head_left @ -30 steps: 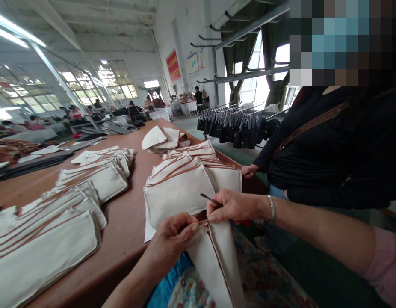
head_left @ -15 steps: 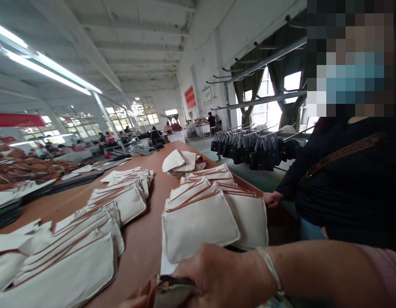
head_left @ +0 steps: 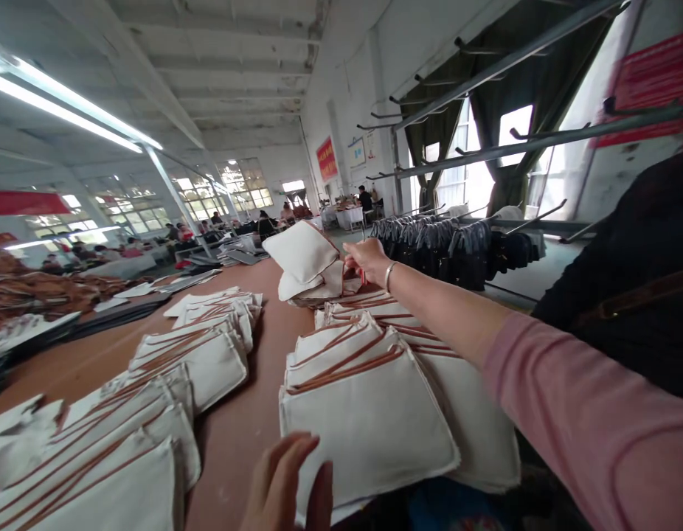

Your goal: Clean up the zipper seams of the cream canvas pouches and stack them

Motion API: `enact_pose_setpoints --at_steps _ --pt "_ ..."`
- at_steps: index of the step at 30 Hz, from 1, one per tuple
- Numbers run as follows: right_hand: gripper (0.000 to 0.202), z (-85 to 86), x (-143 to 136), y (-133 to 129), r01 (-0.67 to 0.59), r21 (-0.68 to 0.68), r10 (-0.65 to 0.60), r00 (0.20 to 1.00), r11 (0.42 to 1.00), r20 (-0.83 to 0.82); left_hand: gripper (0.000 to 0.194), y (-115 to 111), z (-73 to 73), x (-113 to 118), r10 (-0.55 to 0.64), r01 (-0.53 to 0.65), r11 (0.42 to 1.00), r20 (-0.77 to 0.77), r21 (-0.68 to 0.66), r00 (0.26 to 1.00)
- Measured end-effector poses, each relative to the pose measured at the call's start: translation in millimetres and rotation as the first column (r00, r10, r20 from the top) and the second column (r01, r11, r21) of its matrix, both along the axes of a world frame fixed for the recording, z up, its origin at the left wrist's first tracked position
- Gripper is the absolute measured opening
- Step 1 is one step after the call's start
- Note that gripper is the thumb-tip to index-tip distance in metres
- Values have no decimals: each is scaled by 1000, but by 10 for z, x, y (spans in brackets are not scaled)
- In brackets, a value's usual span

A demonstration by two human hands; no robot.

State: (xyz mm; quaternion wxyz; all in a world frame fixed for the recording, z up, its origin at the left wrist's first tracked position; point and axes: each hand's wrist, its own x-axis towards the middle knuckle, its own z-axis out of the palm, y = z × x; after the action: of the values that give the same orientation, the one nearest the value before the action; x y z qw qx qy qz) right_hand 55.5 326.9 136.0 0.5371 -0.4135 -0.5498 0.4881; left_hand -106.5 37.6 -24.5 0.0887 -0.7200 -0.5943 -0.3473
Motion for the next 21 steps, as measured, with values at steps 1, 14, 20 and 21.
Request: enact_pose_setpoints --at_steps 1,14,20,21 --pt "14 -137 81 5 11 -12 -11 1000 1000 1 38 149 29 92 17 -17 1000 -13 -6 1000" --pt "22 -1310 1487 -1165 47 87 -57 992 995 110 17 1367 220 1149 -36 -30 989 -440 -142 897" --pt "22 -1371 1527 -1301 21 81 -32 991 997 129 13 1247 168 1211 36 -108 987 -489 -121 872" --pt "21 -1352 1520 -1329 14 84 -25 991 996 131 12 1198 156 1194 36 -98 991 -508 -96 860"
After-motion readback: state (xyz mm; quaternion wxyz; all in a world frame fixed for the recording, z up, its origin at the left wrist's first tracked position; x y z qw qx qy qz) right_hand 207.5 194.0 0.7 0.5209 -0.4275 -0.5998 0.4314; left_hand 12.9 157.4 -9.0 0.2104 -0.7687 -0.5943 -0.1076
